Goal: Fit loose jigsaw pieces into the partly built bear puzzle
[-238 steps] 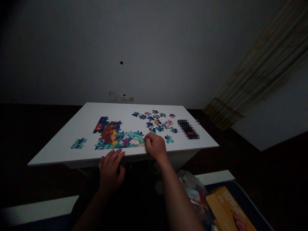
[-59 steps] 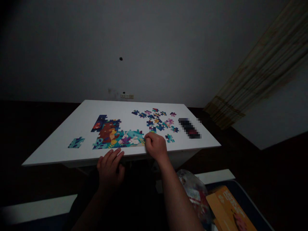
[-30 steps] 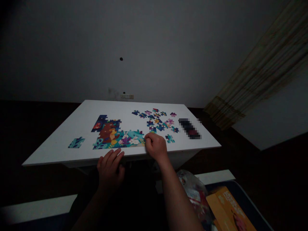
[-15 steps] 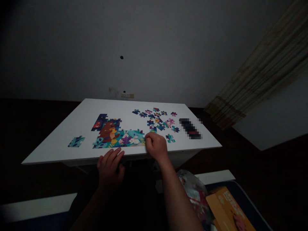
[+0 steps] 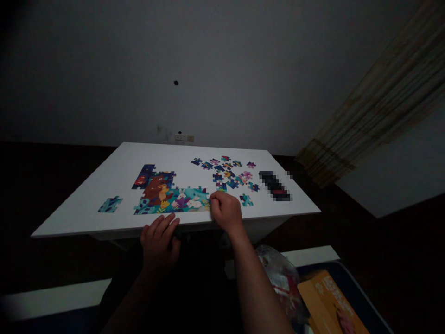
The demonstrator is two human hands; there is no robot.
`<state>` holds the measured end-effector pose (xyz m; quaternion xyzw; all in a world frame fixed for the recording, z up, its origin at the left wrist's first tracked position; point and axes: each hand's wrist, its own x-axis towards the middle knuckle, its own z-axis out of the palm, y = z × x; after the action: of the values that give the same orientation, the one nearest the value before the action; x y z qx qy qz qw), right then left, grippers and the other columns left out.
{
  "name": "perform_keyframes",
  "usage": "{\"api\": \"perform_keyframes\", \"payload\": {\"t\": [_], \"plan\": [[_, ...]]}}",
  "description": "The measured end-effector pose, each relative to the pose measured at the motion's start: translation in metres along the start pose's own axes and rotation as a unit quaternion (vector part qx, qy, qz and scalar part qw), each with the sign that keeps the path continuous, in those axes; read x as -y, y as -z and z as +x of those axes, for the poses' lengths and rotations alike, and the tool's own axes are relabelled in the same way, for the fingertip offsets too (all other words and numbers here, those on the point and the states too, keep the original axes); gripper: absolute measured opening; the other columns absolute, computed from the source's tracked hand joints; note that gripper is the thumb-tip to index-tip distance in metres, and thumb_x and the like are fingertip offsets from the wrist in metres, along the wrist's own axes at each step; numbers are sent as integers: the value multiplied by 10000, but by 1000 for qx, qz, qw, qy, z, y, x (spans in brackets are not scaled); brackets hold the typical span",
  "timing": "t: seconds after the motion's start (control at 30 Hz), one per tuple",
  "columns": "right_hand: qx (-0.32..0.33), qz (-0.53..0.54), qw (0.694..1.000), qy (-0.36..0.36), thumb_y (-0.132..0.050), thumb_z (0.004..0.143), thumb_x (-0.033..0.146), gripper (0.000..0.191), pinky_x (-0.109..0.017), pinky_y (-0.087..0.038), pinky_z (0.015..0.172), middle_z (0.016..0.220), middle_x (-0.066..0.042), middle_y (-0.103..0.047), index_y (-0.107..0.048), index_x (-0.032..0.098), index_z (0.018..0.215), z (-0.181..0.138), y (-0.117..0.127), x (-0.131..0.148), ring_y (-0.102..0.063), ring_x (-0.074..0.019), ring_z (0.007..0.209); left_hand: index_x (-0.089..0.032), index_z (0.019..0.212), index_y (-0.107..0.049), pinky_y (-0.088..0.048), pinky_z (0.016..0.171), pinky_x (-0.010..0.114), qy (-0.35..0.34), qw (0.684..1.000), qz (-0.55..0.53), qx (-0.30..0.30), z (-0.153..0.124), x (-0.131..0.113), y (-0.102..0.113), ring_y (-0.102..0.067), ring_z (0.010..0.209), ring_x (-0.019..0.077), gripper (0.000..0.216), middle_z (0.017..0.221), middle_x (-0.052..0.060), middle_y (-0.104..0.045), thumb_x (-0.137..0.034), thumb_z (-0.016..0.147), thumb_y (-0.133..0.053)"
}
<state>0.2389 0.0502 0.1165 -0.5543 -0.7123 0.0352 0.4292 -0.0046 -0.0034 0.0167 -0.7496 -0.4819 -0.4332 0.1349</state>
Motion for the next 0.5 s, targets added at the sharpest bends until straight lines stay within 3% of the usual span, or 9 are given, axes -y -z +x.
{"api": "perform_keyframes", "payload": {"t": [0.5], "plan": [[-7,8,1000,6,-496,904,188,270,-311,-482,726,809,-34,-778,-748,236,818,0,0,0,-734,-217,757,-238,1388,-653,-253,1267,516,-4,1000,9,1,1,1,1,-650,1343,312,474,1376,106,-767,-153,922,-634]]}}
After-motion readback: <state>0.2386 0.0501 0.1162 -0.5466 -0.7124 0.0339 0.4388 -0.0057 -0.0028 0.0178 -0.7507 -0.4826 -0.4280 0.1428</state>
